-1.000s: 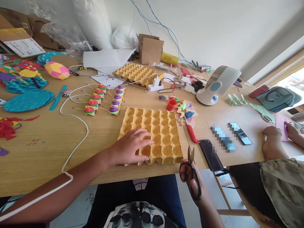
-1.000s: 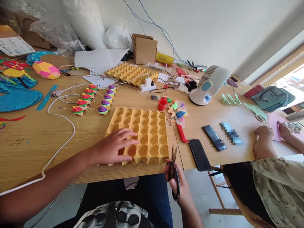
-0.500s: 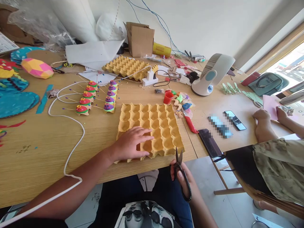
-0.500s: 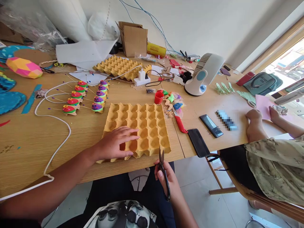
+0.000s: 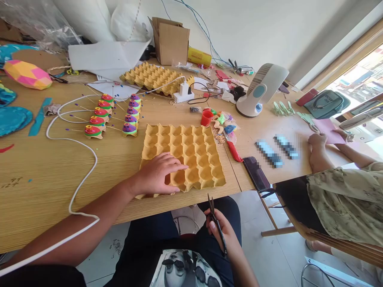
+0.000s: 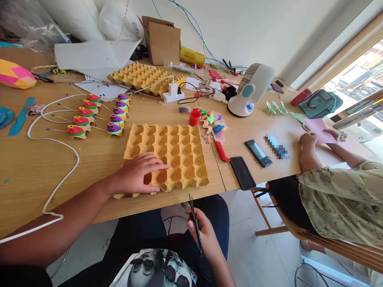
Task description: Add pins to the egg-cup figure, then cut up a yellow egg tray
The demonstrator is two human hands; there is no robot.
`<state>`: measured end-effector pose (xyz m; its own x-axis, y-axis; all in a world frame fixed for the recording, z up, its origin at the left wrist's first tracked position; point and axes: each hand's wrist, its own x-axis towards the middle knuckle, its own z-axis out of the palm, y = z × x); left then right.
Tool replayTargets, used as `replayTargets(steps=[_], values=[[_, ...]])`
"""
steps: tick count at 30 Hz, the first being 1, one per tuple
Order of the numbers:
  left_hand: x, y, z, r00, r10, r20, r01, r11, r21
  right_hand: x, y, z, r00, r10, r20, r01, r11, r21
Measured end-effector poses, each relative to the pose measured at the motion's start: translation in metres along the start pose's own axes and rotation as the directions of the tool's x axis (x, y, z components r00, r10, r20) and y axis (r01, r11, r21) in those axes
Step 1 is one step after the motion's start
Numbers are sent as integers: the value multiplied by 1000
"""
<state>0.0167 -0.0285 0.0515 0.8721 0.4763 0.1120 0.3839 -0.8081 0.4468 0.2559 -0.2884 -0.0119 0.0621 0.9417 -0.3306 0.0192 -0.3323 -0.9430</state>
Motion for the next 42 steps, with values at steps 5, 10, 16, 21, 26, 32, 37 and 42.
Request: replayTargets(steps=[5, 10, 16, 21, 26, 32, 37, 42], values=[[-1, -2, 0, 1000, 8, -4, -8, 1000, 3, 5, 4, 4, 1000, -5, 29, 6, 999, -38], [-3, -3, 1, 1000, 19, -8, -18, 1000, 9, 9, -3, 9, 1000, -8, 30, 9, 999, -52], [-5, 3, 1, 1000, 1, -6, -1, 1000, 9, 13, -4, 13, 999, -28, 21, 29, 998, -49], [-7, 12, 1, 1000, -17, -13, 17, 1000, 1, 13, -1, 18, 999, -21, 40, 22, 999, -23], [-10, 15, -1, 1000, -24, -18, 24, 999, -22, 15, -1, 20, 998, -65, 12, 66, 998, -26], [-9, 12, -1, 1000, 0, -14, -1, 999, -48, 23, 9, 23, 980, -189, -55, 183, 978, -101], [-8, 11, -2, 1000, 0, -24, -2, 997, -75, 27, 22, 21, 947, -302, -110, 264, 927, -266], [-8, 10, -3, 1000, -4, -14, 3, 995, -100, 30, 28, 19, 934, -331, -138, 281, 914, -291]])
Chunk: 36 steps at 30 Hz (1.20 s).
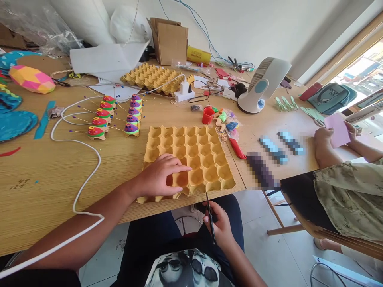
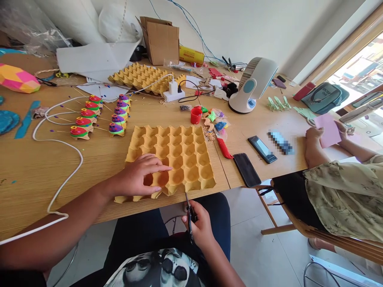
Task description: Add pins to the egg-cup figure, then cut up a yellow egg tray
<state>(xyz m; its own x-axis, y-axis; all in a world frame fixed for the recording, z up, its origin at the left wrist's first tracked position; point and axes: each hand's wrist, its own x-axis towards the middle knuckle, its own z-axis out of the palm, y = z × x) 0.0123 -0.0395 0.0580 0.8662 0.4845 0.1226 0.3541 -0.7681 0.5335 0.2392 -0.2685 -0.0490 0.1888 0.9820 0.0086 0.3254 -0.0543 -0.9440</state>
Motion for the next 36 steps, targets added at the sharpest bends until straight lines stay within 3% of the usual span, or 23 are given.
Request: replayTargets(steps=[23, 36], values=[[3, 2, 4, 1000, -7, 4, 7, 999, 53, -1, 17, 17, 999, -21, -36, 18, 998, -66], [3, 3, 5, 1000, 3, 4, -3, 998, 61, -2, 14, 25, 997, -7, -73, -2, 993, -116]])
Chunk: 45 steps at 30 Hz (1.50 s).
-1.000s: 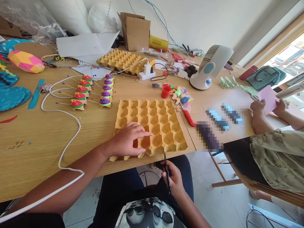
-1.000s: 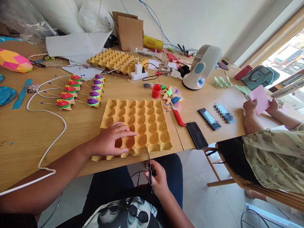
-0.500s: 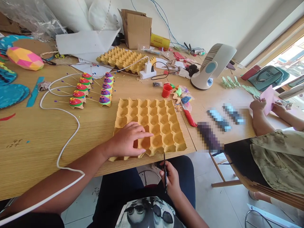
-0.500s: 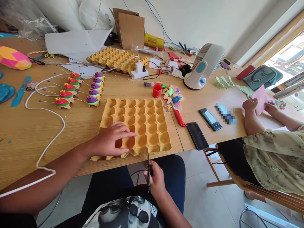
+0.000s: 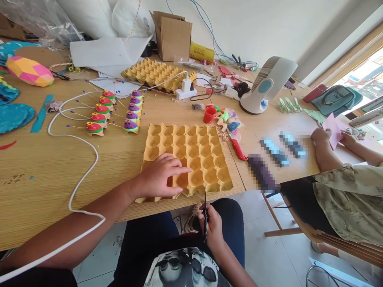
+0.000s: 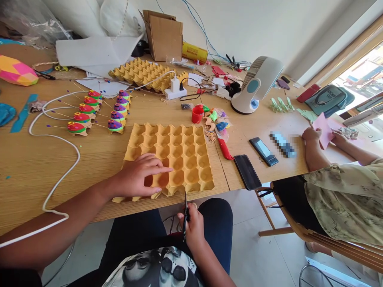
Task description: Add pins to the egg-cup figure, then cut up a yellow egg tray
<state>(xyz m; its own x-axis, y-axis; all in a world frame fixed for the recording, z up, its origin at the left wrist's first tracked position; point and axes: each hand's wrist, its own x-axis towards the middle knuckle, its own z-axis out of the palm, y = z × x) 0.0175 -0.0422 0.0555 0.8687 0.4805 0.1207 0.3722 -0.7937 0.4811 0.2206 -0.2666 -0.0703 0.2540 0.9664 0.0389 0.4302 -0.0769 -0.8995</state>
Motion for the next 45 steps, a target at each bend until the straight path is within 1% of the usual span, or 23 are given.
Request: replayTargets(steps=[5, 11, 15, 24, 31, 34, 40, 45], values=[[0, 0, 0, 1000, -5, 4, 5, 1000, -7, 1, 3, 2, 1000, -1, -14, 0, 1000, -6], [-1, -2, 3, 1000, 3, -18, -2, 1000, 13, 0, -2, 1, 1000, 13, -8, -13, 1000, 4], [-1, -1, 2, 1000, 0, -13, 0, 1000, 14, -1, -2, 0, 1000, 6, 5, -6, 1000, 9], [-2, 1, -1, 1000, 16, 9, -16, 1000, 1, -4, 11, -4, 998, -53, 24, 53, 999, -13], [-2, 7, -1, 1000, 3, 31, -3, 1000, 4, -6, 18, -6, 993, -109, 39, 110, 993, -40], [-2, 7, -1, 999, 15, 32, -15, 1000, -1, -5, 24, -4, 991, -131, 22, 133, 989, -62], [-3, 8, 1, 999, 23, 48, -23, 1000, 5, -5, 37, 8, 986, -164, -13, 162, 983, -87], [-3, 12, 1, 998, 11, 58, -11, 1000, 0, -1, 44, 13, 980, -197, -14, 195, 977, -87]])
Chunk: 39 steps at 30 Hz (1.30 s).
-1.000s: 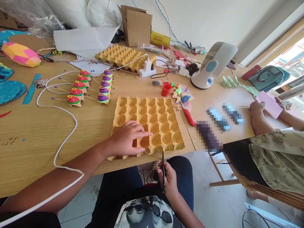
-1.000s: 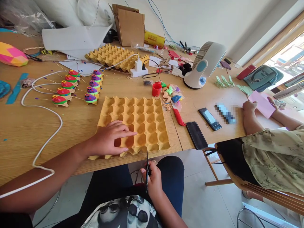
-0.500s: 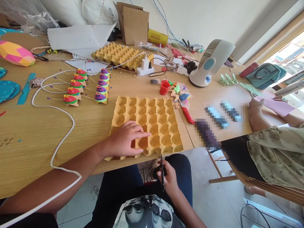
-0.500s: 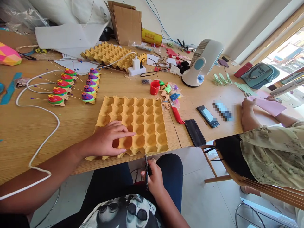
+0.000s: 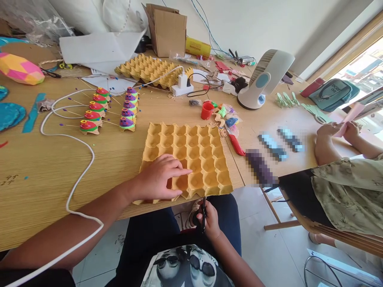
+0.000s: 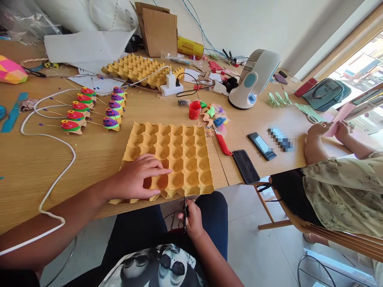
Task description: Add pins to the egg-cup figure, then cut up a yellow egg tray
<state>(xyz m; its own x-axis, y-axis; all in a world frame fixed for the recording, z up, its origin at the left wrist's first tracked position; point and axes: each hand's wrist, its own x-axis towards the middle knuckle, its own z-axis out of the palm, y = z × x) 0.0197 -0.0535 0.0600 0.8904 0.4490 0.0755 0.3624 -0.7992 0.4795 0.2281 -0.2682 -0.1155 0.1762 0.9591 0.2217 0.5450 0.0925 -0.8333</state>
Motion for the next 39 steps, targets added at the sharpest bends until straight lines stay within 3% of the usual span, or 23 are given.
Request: replayTargets(steps=[13, 20, 30, 39], values=[[-1, 5, 2, 999, -3, -36, 3, 1000, 13, 4, -5, -2, 1000, 4, -2, -4, 1000, -30], [-1, 3, 2, 999, -27, -36, 27, 1000, -5, 2, -23, -6, 996, 92, 7, -92, 996, 11], [0, 1, 4, 998, -21, -51, 21, 1000, 1, 1, -53, -31, 981, 179, 77, -184, 980, 69], [0, 1, 4, 998, -23, -58, 23, 1000, -6, 3, -42, -21, 981, 193, 24, -194, 976, 99]])
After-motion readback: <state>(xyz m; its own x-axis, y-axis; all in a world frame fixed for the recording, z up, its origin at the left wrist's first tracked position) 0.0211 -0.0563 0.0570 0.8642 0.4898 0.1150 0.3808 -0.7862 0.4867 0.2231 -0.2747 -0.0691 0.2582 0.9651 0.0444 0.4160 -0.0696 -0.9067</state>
